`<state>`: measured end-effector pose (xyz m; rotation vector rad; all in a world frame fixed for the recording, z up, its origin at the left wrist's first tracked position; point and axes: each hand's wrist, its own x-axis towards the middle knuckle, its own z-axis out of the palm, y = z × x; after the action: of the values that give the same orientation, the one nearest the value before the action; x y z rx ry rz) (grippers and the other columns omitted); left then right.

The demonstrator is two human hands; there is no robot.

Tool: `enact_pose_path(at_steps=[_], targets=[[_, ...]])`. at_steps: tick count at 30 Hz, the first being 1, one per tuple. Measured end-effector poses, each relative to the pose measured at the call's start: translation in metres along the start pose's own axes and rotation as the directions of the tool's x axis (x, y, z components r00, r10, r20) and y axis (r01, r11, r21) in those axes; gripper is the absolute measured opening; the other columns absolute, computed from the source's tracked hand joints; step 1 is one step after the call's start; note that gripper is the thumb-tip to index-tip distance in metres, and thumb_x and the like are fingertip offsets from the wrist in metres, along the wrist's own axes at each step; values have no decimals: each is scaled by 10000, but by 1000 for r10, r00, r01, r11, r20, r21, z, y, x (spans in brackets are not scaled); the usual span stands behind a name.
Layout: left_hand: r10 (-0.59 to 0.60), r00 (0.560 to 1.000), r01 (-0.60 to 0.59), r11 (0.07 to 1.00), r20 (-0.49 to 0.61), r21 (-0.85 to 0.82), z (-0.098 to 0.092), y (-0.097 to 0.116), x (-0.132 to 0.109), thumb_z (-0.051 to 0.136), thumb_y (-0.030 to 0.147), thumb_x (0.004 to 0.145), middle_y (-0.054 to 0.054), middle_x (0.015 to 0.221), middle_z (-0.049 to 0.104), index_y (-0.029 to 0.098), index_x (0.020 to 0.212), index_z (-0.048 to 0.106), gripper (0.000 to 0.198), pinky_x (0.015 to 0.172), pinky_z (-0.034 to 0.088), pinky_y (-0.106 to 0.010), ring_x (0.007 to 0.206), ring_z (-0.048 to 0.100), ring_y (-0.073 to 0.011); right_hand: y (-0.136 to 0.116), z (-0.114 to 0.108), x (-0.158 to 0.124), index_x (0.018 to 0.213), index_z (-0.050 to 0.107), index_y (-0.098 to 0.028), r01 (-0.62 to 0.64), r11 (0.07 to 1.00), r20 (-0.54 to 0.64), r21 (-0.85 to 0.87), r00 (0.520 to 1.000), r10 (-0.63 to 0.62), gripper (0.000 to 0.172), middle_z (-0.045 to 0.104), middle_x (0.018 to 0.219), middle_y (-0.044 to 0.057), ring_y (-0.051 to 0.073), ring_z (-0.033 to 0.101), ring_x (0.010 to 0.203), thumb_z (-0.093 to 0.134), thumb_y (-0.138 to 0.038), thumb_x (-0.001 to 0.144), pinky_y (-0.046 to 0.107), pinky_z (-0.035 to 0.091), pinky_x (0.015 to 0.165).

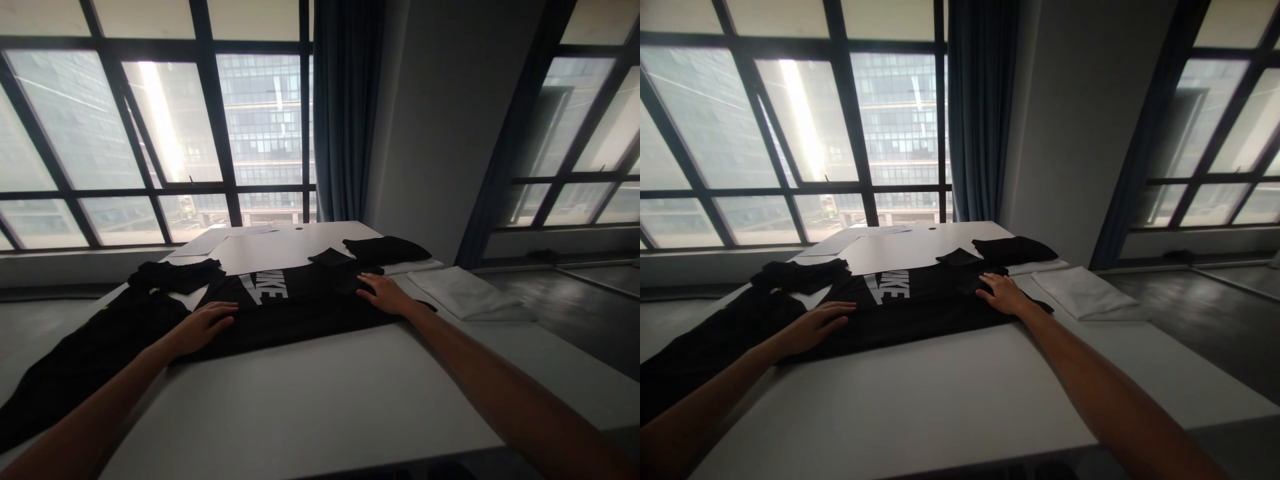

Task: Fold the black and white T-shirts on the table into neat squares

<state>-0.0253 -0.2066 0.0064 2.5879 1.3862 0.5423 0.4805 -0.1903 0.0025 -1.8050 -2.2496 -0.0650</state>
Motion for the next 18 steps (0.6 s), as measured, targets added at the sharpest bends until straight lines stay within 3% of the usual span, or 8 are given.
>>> enact_pose_path(at_steps=[3,5,8,10,13,15,18], targets=[[20,985,-27,999,170,42,15,-2,2,365,685,924,-84,1549,392,238,1439,498,695,1190,204,-526,1435,329,-313,-2,9,-3,1525,342,-223,-62,998,214,18,975,56,709,259,1608,89,292,173,1490,325,-633,947,554,101,1191],[4,975,-21,997,222,74,20,-6,2,343,642,957,-72,1599,269,265,1501,392,664,1190,127,-563,1478,217,-314,0,12,-4,1544,297,-221,-78,997,264,30,962,67,743,197,1626,82,289,111,1502,278,-661,945,570,57,1190],[-17,964,-5,997,267,83,15,-8,-1,362,610,968,-61,1611,222,303,1523,333,634,1186,130,-558,1488,166,-314,2,8,-4,1547,292,-217,-78,996,290,51,955,60,791,183,1629,90,303,112,1500,305,-697,919,555,82,1193],[-9,954,-5,999,298,48,5,-3,-5,464,634,917,-65,1602,270,313,1504,376,675,1180,197,-526,1475,220,-322,3,-1,-6,1526,350,-209,-63,995,301,76,953,37,847,230,1616,109,325,184,1483,408,-732,864,517,164,1190],[6,951,11,999,308,-53,-16,11,-13,635,651,787,-79,1516,449,306,1414,525,724,1119,358,-448,1377,419,-330,2,-21,-14,1429,517,-208,-42,991,313,131,950,-1,908,402,1535,134,360,412,1365,611,-758,713,455,339,1117],[-27,953,65,991,302,-116,-28,21,-15,647,647,770,-78,1357,612,293,1331,612,664,1031,454,-407,1228,569,-320,0,-35,-17,1269,667,-222,-60,990,355,131,935,9,821,582,1372,135,361,573,1193,666,-763,653,434,445,1002],[-82,958,129,979,275,-158,-34,24,-7,563,646,824,-50,1132,726,268,1192,701,545,923,514,-370,1041,667,-295,-5,-48,-6,969,783,-221,-77,996,409,54,911,48,608,736,1009,121,324,680,922,606,-752,730,410,503,812]])
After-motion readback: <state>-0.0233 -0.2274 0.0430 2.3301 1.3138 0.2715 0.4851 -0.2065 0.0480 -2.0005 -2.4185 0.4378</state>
